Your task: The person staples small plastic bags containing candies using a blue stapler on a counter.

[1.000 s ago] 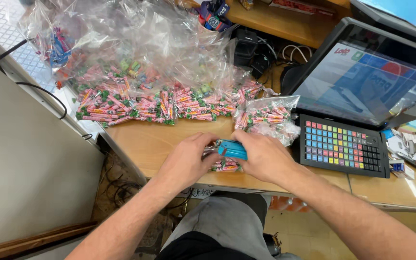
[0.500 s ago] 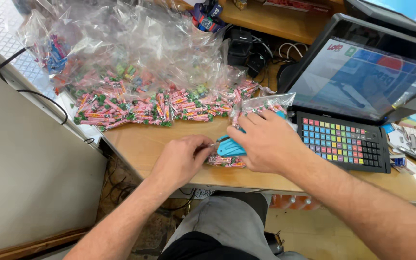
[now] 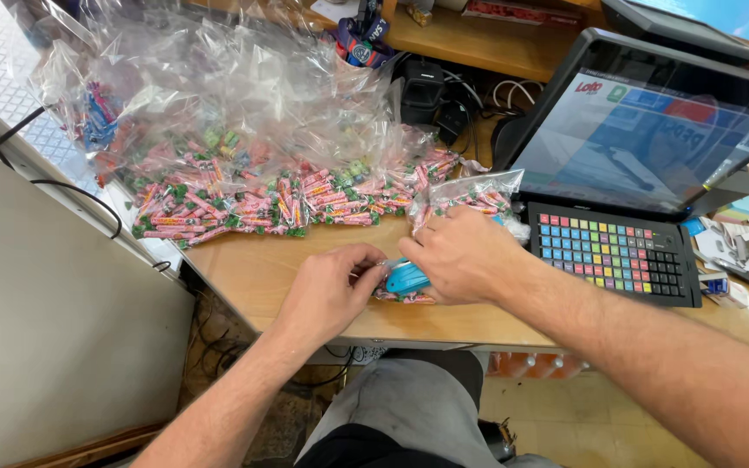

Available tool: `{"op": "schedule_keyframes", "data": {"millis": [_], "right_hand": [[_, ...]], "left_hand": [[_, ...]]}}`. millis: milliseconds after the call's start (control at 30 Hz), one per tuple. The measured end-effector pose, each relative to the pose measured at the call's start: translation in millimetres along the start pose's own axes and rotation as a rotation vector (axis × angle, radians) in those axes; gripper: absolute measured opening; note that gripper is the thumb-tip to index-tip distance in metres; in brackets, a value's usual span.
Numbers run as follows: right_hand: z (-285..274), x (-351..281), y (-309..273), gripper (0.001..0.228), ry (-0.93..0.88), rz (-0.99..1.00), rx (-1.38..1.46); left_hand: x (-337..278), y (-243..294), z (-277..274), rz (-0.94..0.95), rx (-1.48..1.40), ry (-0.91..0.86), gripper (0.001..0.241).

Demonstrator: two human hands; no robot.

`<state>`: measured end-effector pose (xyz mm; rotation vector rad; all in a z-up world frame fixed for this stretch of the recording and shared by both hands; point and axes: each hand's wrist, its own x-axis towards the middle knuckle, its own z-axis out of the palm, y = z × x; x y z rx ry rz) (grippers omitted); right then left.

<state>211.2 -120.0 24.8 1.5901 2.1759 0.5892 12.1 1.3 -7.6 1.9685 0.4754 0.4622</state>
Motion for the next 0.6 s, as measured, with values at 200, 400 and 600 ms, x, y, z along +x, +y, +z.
{"op": "schedule_keyframes", "data": {"millis": [200, 400, 600], "right_hand": [[-37.3, -33.3, 9.1, 0.057, 0.002, 0.314, 0.008], [-75.9, -102.7, -15.1, 0.041, -0.105, 1.197, 0.908], [-21.2, -151.4, -93.0, 0.052, 0.247, 1.107, 0.778]], "left_hand": [[1.1, -8.7, -12.6, -0.041, 0.054, -0.019, 0.016], [-0.4, 21.6, -6.8, -0.187, 0.238, -0.193, 0.088], [19.3, 21.2, -14.9, 0.062, 0.26, -0.224, 0.031]]}}
